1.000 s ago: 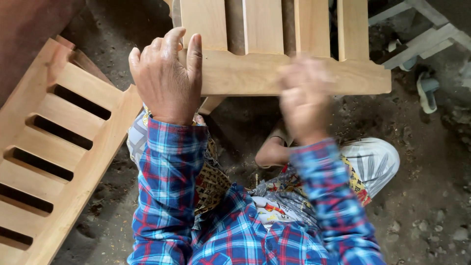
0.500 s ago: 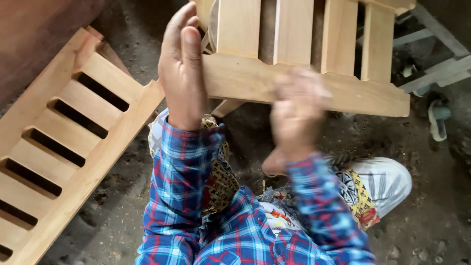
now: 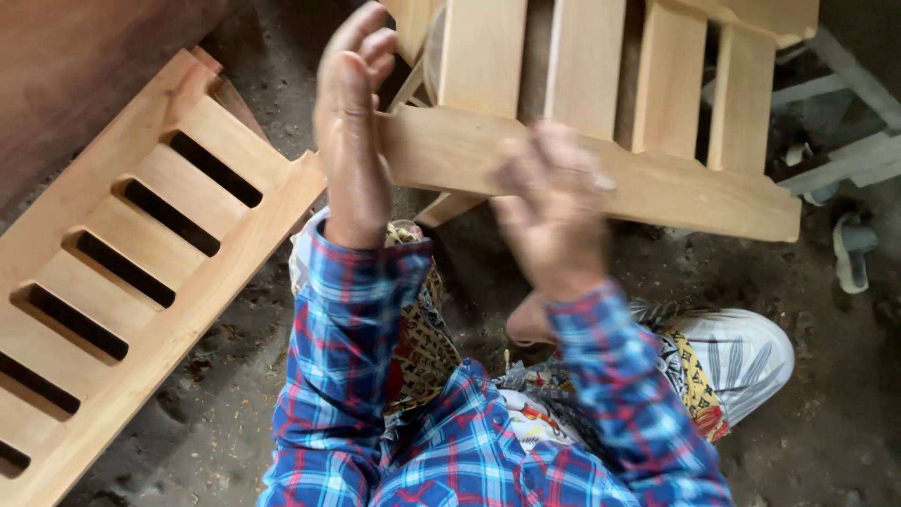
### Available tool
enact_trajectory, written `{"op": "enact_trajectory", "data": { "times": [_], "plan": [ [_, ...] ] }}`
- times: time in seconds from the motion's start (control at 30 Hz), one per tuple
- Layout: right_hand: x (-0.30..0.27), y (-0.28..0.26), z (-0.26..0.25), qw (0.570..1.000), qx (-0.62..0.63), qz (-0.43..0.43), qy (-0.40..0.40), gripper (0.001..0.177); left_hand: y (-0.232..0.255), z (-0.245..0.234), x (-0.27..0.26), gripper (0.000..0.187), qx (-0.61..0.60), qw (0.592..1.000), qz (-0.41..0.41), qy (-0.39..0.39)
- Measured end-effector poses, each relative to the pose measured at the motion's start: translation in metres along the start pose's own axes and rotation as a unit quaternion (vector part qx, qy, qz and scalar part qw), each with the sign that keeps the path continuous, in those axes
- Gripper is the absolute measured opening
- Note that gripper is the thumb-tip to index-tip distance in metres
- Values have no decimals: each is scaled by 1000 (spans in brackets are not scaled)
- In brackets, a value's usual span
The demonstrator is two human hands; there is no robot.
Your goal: The person sits on the floor and sands a wooden chair backrest using a sanding block. They smooth the edges and surfaces of the wooden piece, focusing on the slats and frame.
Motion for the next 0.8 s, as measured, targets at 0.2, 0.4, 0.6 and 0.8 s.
{"op": "enact_trajectory", "data": {
  "times": [0.2, 0.4, 0.6, 0.8],
  "plan": [
    [-44, 52, -44, 997, -71, 32, 29, 43, 15, -17, 12, 103, -112, 975, -190, 12],
    [19, -57, -10, 989, 72, -128, -22, 25, 2, -30, 15, 104, -252, 941, -224, 15],
    [62, -78, 52, 977, 77, -166, -109, 43, -1, -38, 19, 101, -315, 914, -255, 20],
    [41, -58, 23, 978, 72, -160, -112, 41, -7, -38, 8, 97, -234, 954, -188, -26]
  ]
}}
Point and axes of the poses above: each hand's wrist, its own x-axis towards the middle knuckle, its own z-axis out of the palm, y = z × x, the point moved 2 cm from there along x, towards the middle knuckle, and after that the axes turned 8 degrees about x, right-handed, at the moved point
